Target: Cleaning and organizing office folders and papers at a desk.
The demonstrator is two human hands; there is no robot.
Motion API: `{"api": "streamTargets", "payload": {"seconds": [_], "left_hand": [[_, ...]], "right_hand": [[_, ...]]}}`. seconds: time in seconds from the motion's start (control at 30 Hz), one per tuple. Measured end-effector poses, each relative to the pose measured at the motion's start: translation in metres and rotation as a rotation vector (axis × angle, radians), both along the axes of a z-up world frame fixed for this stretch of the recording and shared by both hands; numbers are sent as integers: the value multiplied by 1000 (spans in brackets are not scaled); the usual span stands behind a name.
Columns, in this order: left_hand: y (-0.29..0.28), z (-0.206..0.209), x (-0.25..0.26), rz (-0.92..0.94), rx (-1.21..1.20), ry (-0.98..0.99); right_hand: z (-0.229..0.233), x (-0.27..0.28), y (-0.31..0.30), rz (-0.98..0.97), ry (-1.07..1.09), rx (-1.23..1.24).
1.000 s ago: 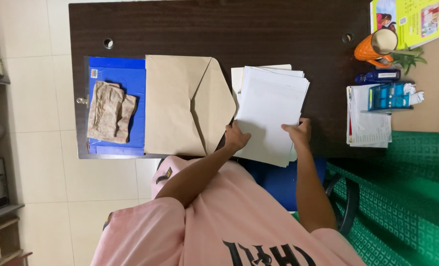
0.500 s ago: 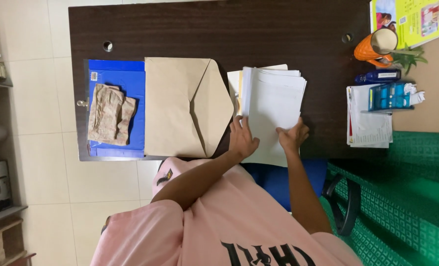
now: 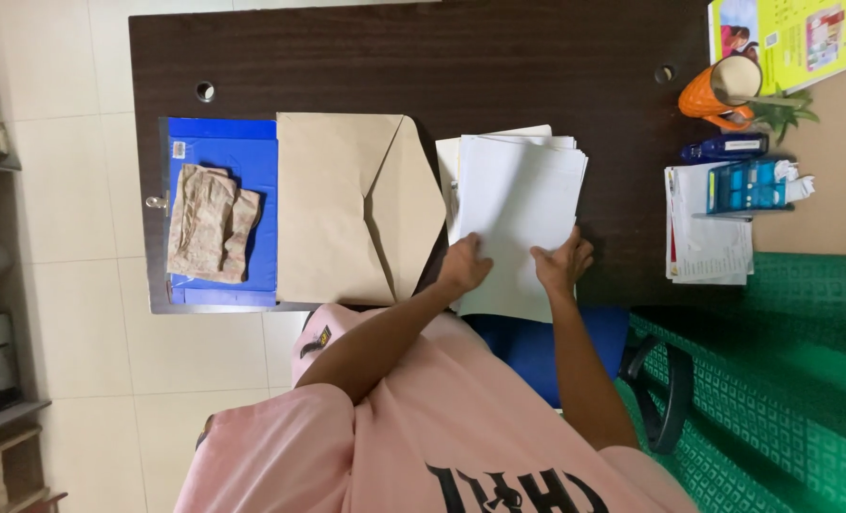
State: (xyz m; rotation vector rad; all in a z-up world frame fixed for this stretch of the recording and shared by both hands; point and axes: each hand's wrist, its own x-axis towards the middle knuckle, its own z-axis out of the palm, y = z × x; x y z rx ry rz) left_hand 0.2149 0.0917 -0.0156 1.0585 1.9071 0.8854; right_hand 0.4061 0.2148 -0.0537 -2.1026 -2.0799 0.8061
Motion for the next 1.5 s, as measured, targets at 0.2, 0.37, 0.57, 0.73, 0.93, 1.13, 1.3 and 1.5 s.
{"api": "streamTargets", "payload": {"seconds": [0.2,0.37,0.57,0.73,0.93,1.13,1.3,1.5], "left_hand": [[-16,-24,-8,38,-301,76],[-13,-20,-5,97,-395,-7],[-13,-17,-7,93,-400,-50],[-11,4,-12,10,-383,2],[-15,21,-1,-58,-76,178],[-9,58,8,-90,3,-3],[-4,22,-4,120,-141,-202],[-8,-21,-11,145,-253,-209]], "right_hand": [[13,-5,1,-60,27,-51],[3,3,9,-11,-23,-26],[16,-5,7,-29,-21,-38],[24,-10,7,-36,-48,-82],[23,-11,3,-41,-30,-92],[14,-6,4,-39,-5,-71],[15,-2,2,1,6,-33],[16,-2,2,6,-4,-27]]}}
